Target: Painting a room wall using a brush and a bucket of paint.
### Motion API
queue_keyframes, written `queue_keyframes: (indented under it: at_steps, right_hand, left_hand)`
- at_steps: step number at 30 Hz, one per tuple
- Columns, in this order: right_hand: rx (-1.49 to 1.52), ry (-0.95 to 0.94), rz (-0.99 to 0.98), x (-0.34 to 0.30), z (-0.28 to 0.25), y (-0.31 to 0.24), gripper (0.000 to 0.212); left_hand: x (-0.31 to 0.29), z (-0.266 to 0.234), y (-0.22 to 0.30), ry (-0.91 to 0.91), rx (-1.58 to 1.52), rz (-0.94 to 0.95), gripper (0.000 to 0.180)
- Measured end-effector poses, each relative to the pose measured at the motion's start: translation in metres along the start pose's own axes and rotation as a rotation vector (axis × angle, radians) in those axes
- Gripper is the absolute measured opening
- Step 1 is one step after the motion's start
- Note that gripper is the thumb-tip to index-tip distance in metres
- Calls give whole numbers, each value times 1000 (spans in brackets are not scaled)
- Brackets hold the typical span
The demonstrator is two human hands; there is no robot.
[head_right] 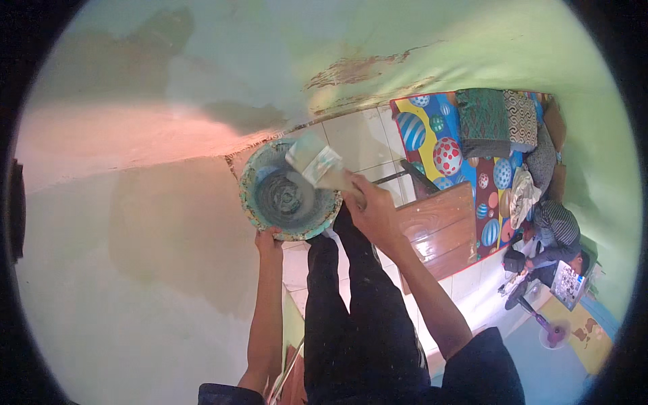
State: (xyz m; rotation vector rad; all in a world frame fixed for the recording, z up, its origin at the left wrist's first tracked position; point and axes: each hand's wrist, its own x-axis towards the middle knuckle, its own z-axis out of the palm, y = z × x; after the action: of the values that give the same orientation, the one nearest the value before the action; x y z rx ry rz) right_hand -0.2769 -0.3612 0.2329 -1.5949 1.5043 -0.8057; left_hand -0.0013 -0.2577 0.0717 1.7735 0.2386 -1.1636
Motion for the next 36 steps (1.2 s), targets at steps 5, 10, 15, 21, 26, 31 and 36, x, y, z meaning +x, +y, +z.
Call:
queue_keyframes:
  at_steps: [5,10,15,21,26,31,36]
  right_hand:
    - [137,240,83,31,12,2,42]
    - [180,561,-246,84,15,-20,35]
    - [256,496,-204,114,48,12,34]
    - [161,286,182,81,71,90,38]
    - [231,466,-157,84,69,40,36]
    - [250,556,-323,104,33,2,38]
    - [308,534,-339,139,60,5,38]
  left_hand:
    - [47,-13,-54,-63,-121,-69,61]
    - [80,-24,-97,-62,-157,-127,59]
    - [112,-31,-130,-8,-213,-156,48]
    - [114,-31,-175,-90,-236,-219,24]
    - [142,-92,-171,-167,197,16,24]
    - [106,-42,-208,-58,79,-50,28]
    - [130,-74,-219,38,-38,-108,26]
